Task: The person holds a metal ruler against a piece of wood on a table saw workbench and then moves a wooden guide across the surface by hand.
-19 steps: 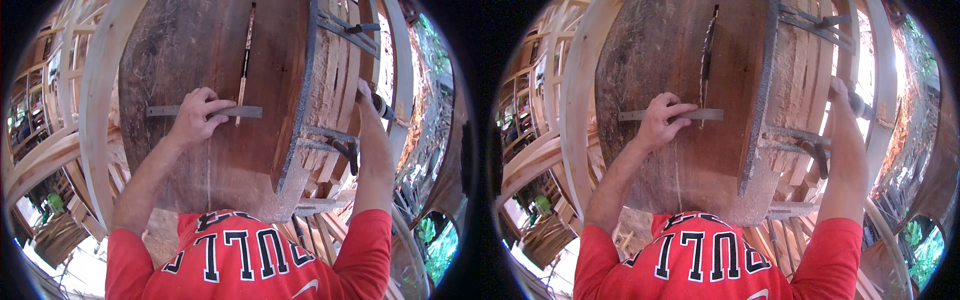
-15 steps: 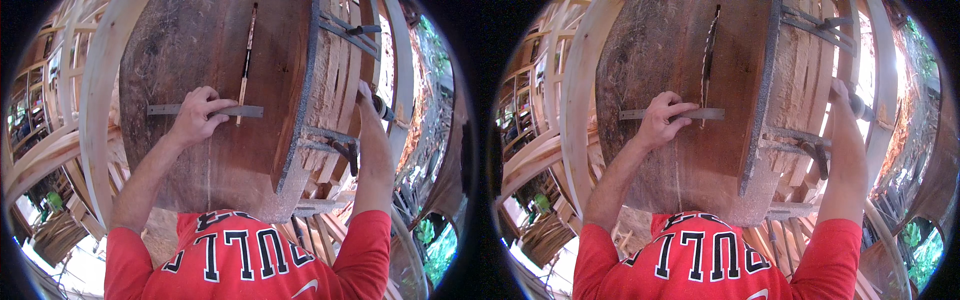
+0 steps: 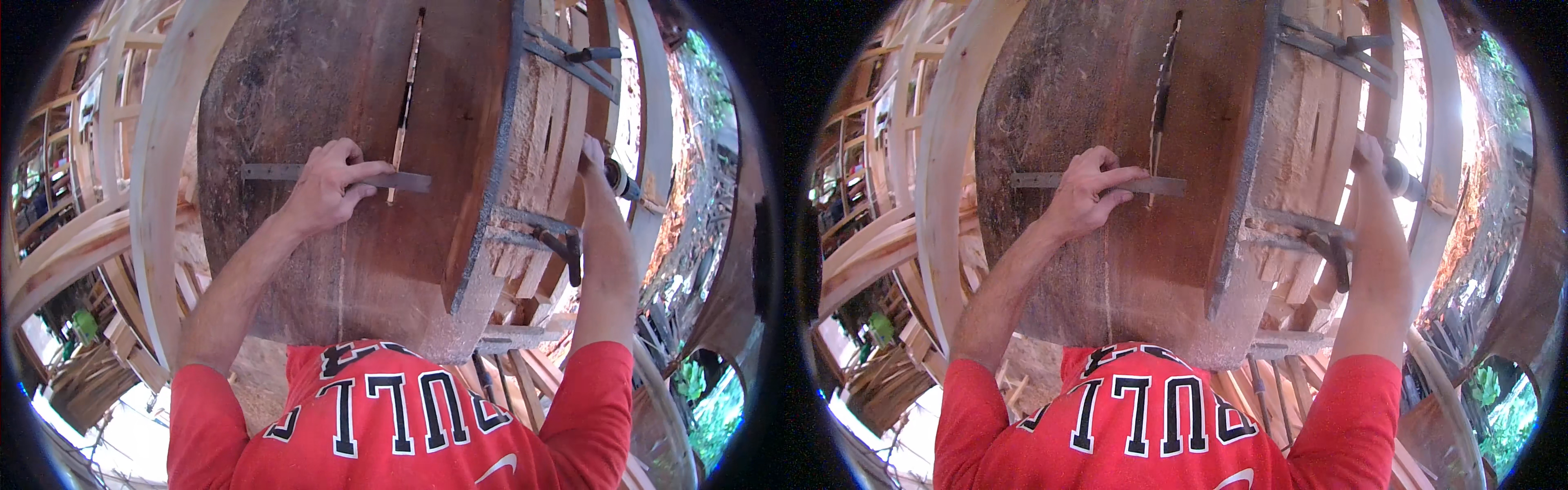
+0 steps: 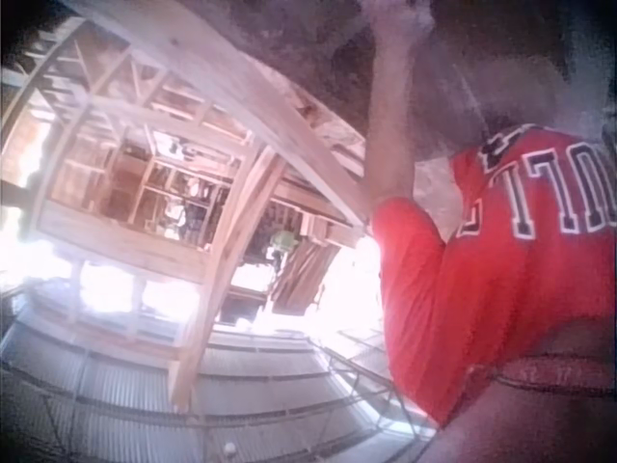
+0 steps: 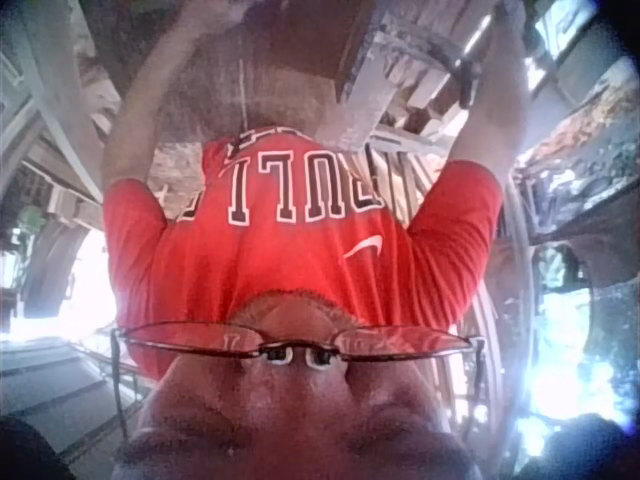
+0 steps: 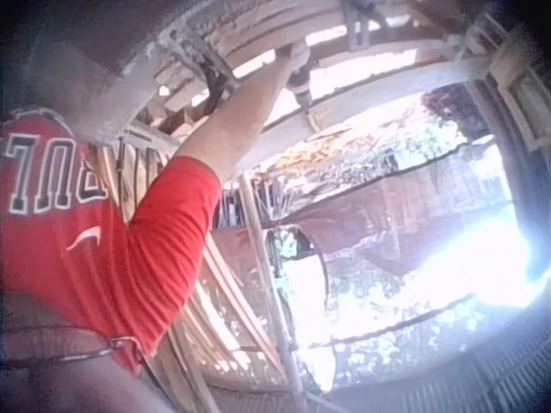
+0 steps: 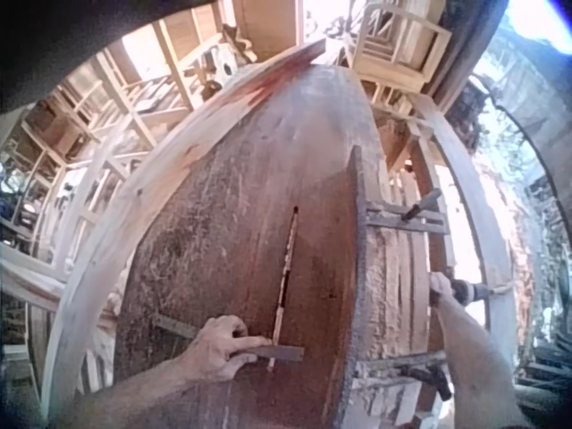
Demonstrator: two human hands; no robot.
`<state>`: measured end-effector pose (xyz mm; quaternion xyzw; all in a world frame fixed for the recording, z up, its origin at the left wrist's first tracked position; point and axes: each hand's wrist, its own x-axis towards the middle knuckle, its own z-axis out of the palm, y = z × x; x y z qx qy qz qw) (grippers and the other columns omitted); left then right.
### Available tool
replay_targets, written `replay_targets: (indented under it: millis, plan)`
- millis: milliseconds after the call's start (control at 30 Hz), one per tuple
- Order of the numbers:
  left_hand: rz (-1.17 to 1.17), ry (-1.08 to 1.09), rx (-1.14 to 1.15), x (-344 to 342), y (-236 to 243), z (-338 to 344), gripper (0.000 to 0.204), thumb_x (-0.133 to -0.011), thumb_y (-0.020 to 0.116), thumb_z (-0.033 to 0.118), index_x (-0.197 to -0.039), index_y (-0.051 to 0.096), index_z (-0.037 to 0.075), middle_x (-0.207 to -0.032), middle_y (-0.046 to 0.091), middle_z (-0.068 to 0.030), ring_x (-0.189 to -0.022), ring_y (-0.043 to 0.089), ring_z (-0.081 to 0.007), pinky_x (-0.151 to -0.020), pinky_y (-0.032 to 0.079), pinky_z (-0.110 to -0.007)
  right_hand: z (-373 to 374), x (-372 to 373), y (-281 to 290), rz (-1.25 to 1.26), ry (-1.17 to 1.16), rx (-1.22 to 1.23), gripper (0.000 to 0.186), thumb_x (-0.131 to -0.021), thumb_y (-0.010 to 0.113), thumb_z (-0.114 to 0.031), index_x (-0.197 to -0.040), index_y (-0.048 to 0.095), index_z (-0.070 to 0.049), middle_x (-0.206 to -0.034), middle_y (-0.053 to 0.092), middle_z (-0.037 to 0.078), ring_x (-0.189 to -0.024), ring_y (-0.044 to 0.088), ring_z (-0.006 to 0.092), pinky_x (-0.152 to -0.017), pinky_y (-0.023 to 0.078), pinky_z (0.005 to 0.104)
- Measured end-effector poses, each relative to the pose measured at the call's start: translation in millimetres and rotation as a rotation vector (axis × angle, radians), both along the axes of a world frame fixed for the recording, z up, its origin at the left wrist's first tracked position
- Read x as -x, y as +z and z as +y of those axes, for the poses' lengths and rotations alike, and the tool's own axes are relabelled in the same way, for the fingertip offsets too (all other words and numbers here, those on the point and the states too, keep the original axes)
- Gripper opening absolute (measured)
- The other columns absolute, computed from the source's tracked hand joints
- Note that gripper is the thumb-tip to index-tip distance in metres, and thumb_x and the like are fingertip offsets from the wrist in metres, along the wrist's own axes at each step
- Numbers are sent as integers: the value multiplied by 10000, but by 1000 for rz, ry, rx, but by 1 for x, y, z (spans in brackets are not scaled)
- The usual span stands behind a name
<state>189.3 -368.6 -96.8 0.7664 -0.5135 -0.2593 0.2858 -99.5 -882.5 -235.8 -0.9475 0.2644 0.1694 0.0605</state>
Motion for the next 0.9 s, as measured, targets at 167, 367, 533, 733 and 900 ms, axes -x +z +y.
replay_targets:
  millis: [167, 367, 533, 733, 900]
  plan:
    - [2, -29, 32, 2, -5, -9, 421, -835, 833, 172, -1252, 786, 214, -1020, 596, -108, -1019, 587, -315, -930, 447, -441, 1, 14, 10, -98, -13, 106, 418, -954, 674, -348, -1228, 729, -38, -1081, 759, 199, -1040, 733, 397, -863, 592, 475]
    - [-24, -21, 42, 2, -6, -3, 421, -829, 838, 174, -1245, 783, 206, -1030, 602, -106, -1022, 589, -314, -920, 451, -444, 43, -7, 72, -637, -829, -393, 446, -1009, 640, -348, -1291, 696, -7, -1095, 753, 104, -958, 726, 192, -852, 587, 334]
    - [-63, -10, 6, 1, -11, -1, 429, -833, 836, 179, -1256, 778, 214, -1019, 599, -96, -1023, 584, -310, -922, 455, -446, 72, -8, 145, -898, -880, -614, 346, -992, 647, -229, -1226, 710, 18, -975, 742, 69, -839, 715, 165, -772, 583, 305]
    - [-90, -36, 25, 1, -15, -4, 427, -846, 826, 190, -1268, 772, 227, -1034, 611, -95, -1031, 589, -312, -937, 458, -454, 110, 2, 189, -905, -763, -634, 279, -1002, 636, -217, -1147, 734, 0, -940, 724, 48, -800, 645, 117, -716, 556, 302]
    - [-109, -33, 36, 1, -16, -4, 427, -845, 828, 200, -1267, 770, 231, -1033, 617, -96, -1034, 594, -314, -936, 462, -455, 166, 2, 202, -681, -689, -501, 303, -1007, 679, -276, -1127, 734, -3, -887, 712, 45, -809, 664, 112, -722, 546, 292]
